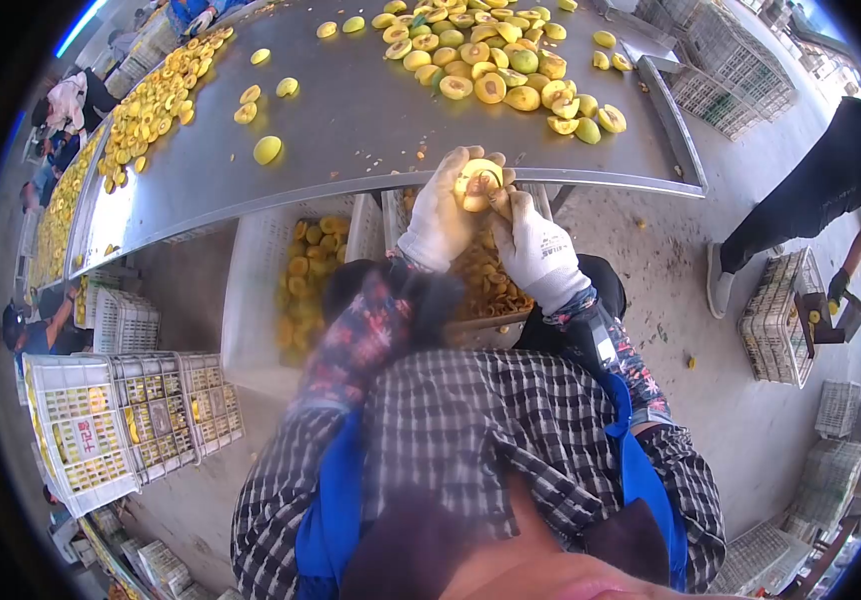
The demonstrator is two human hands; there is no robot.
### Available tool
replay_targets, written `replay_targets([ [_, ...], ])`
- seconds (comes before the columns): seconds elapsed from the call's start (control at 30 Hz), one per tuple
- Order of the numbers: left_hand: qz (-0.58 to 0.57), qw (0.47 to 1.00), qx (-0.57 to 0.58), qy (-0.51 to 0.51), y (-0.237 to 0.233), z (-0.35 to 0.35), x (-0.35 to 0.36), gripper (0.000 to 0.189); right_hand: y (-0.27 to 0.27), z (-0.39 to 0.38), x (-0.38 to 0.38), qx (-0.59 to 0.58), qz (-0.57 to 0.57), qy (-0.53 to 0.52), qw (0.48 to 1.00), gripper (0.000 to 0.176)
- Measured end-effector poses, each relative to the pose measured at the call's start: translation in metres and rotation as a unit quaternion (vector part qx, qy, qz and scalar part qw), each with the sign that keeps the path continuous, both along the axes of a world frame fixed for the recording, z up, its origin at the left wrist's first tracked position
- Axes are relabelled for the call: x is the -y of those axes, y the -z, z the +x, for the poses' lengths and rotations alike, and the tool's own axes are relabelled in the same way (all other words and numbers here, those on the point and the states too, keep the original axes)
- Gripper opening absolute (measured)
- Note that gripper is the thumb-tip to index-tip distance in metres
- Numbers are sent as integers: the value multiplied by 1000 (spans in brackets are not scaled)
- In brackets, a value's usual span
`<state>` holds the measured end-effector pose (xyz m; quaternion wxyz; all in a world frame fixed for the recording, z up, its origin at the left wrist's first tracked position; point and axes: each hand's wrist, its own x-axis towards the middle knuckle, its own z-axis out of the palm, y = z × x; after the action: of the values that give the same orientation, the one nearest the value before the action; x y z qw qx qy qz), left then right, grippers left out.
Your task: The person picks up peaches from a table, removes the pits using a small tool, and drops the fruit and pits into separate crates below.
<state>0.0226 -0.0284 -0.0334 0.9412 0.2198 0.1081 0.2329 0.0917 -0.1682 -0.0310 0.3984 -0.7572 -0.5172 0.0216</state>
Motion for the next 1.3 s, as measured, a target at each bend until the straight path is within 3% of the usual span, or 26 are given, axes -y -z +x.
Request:
replay_targets([
  [0.17,-36,995,-83,-44,-6,1,8,30,-2,-6,0,25,-118,-1,993,30],
  [0.27,-33,993,-102,-54,0,2,10,34,0,-7,4,46,-117,-4,992,30],
  [0.37,-8,996,-70,-52,1,4,12,36,-2,-5,3,144,83,-48,985,29],
  [0.47,1,997,-54,-58,0,10,13,38,1,-3,1,152,87,-18,984,29],
  [0.57,3,996,-66,-64,-4,8,19,38,-2,-6,6,29,-19,5,999,28],
  [0.67,27,992,-101,-68,-7,7,20,36,8,-4,8,20,-74,3,997,28],
  [0.77,101,985,-117,-79,-6,6,22,29,8,-6,12,73,-1,-73,995,27],
  [0.87,192,971,-123,-75,-4,4,21,32,11,0,13,-105,-89,-38,990,28],
  [0.93,223,967,-121,-38,-3,2,14,35,12,11,16,-160,-4,-114,981,29],
  [0.97,223,968,-118,-4,-2,0,8,35,13,13,17,-187,40,-150,970,30],
  [1.03,206,972,-110,36,-1,0,5,35,16,12,17,-380,-4,-162,911,34],
  [1.17,84,989,-120,35,-14,5,15,35,7,2,19,-692,5,-189,697,30],
  [1.23,33,991,-123,43,-15,4,18,36,-2,1,20,-740,4,-199,643,27],
  [1.27,28,991,-115,56,-14,5,17,37,-5,-1,17,-743,-17,-158,650,27],
  [1.3,23,991,-108,70,-14,5,15,38,-2,0,18,-779,-1,-196,595,28],
])
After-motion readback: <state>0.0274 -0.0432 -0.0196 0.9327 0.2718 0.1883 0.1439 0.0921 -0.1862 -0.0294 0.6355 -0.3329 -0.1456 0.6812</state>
